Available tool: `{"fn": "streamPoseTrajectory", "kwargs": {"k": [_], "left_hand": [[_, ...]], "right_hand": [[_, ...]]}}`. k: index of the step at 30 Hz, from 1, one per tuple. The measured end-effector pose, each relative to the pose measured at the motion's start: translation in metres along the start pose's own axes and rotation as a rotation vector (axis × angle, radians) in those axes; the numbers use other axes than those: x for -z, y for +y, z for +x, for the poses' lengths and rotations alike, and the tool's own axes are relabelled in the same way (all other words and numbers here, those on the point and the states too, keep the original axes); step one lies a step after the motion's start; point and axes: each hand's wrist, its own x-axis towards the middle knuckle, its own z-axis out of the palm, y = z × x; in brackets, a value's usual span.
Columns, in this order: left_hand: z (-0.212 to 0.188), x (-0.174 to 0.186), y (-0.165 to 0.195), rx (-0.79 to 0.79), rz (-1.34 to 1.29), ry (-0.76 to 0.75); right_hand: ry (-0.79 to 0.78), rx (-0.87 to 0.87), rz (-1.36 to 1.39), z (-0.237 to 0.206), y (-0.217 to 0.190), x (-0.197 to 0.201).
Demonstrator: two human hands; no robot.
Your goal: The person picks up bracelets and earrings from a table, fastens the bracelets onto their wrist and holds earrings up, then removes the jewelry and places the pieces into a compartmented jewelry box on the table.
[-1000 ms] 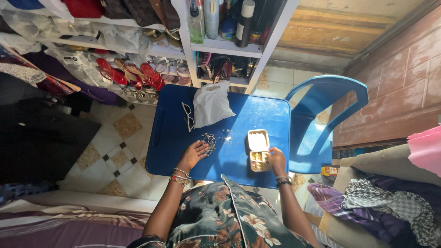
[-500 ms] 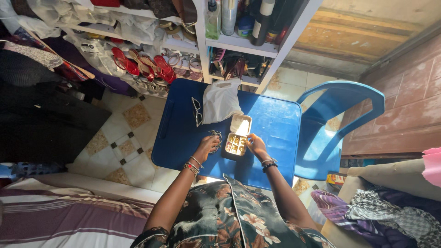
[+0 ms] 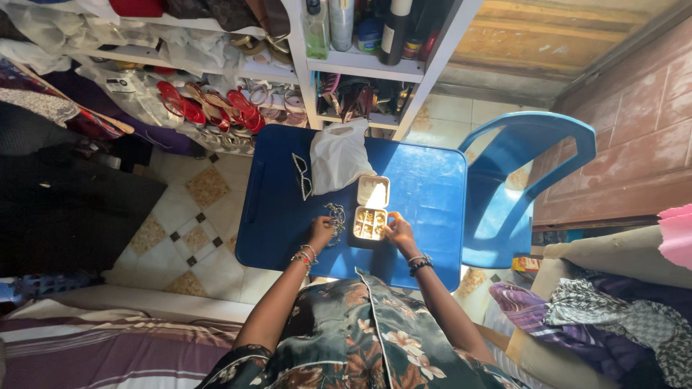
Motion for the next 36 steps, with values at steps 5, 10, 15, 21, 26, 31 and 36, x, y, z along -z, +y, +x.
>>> {"fn": "streamPoseTrajectory", "kwargs": {"k": [5,10,15,21,26,31,36], "left_hand": [[-0.010,-0.025,0.012,-0.045,-0.120,-0.190],[-0.015,-0.027,0.013,-0.005,-0.374,-0.382],[-0.013,-0.016,0.008,0.082,-0.418,-0.341],[-0.014,-0.006,0.002,0.100,-0.442,-0.322],[-0.020,-0.006,-0.003,0.093,-0.439,-0.363],[-0.020,-0.001,-0.006,0.084,-0.434,-0.362],[-0.022,-0.005,-0.004,0.073,-0.451,-0.397]], "right_hand": [[0.104,0.059,-0.121,-0.001,0.011,0.022],[0.358,0.290,-0.163,-0.017,0.027,0.030],[0.313,0.671,-0.358,-0.027,0.029,0.009],[0.227,0.556,-0.417,-0.032,0.027,-0.010],[0.194,0.421,-0.275,-0.032,0.026,-0.012],[0.057,0.238,-0.153,-0.027,0.026,0.001],[0.149,0.556,-0.340,-0.035,0.025,-0.009]]}}
